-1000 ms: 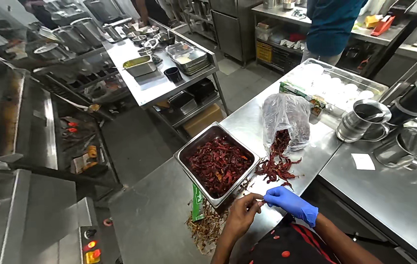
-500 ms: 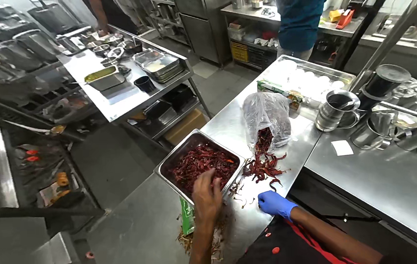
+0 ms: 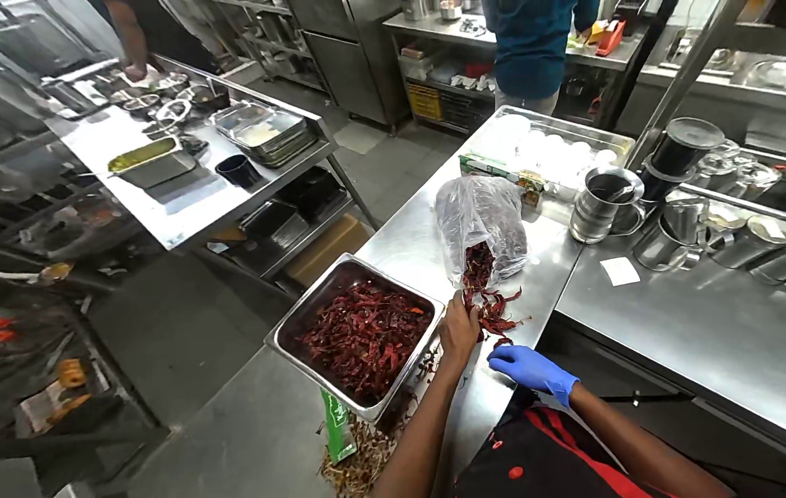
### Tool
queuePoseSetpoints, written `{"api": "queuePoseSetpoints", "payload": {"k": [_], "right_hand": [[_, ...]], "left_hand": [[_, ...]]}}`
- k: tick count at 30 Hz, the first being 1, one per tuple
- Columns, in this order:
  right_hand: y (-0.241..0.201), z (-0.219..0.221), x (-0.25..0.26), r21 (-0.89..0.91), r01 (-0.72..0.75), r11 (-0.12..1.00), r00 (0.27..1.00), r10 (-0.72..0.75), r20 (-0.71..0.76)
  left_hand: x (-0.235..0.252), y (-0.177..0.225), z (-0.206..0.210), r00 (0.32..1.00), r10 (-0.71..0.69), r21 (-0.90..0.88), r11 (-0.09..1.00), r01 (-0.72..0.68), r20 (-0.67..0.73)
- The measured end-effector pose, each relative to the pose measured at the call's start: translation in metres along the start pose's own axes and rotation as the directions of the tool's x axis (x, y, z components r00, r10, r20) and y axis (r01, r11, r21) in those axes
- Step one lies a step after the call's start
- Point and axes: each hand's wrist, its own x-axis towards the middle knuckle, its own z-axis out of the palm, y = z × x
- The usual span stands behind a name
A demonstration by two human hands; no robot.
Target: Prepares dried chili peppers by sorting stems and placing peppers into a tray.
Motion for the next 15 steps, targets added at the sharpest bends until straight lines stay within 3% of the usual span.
{"api": "queuePoseSetpoints", "payload": {"k": [3, 6, 10, 15], "right_hand": [[0.011, 0.002, -0.010, 0.071, -0.013, 0.997, 1.000, 0.014, -0.010], [0.013, -0.002, -0.019, 0.173, 0.004, 0.985, 0.998, 0.008, -0.068], [0.014, -0.008, -0.015, 0.310, 0.045, 0.950, 0.990, -0.001, -0.142], [0.008, -0.012, 0.004, 0.362, 0.068, 0.930, 0.995, -0.038, -0.091]], "left_hand": [[0.002, 0.000, 0.011, 0.999, 0.003, 0.038, 0.999, -0.001, -0.051], [0.000, 0.001, 0.015, 0.978, 0.074, 0.020, 0.997, -0.071, -0.196], [-0.007, -0.009, 0.013, 0.890, 0.157, 0.024, 0.986, -0.162, -0.427], [-0.018, -0.018, -0.010, 0.861, 0.046, -0.164, 0.975, -0.148, -0.506]]}}
